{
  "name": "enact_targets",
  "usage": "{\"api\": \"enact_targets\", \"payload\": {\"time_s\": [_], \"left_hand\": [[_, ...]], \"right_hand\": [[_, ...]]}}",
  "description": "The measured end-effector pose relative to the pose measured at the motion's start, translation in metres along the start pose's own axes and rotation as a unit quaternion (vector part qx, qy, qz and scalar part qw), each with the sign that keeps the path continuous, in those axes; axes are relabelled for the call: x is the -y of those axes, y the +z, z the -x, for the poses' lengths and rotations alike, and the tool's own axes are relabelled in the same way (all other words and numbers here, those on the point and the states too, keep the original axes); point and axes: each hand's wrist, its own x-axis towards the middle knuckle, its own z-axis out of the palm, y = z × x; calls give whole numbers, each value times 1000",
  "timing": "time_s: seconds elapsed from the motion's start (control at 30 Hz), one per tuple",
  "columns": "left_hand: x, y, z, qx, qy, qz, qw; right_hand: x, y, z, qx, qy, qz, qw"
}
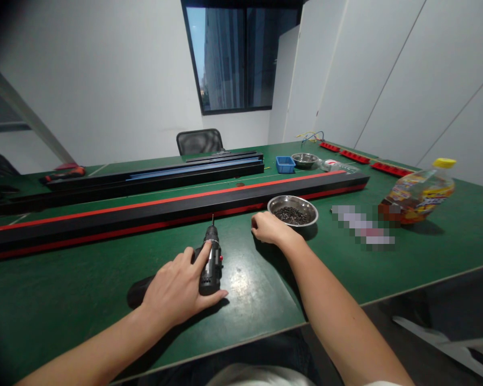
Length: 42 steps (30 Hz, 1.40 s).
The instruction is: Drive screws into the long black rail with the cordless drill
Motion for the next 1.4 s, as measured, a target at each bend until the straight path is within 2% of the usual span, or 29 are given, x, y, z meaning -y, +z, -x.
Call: {"api": "enact_targets", "payload": {"time_s": [0.1,0.23,0.43,0.6,0.87,1.4], "left_hand": [[1,1,0,0,4,5,1000],[3,1,2,2,18,14,1000],[6,-1,2,15,79,39,996],[9,3,0,19,140,71,987],[11,5,1,7,153,84,985],[10,4,1,14,150,79,985]], "right_hand": [[1,1,-3,-24,-3,-18,1000],[2,12,-10,-49,15,-119,992],[1,37,-28,-84,63,-279,954],[-1,43,-35,-108,106,-366,918],[5,33,-31,-82,100,-386,913],[1,40,-36,-81,63,-392,914]]}}
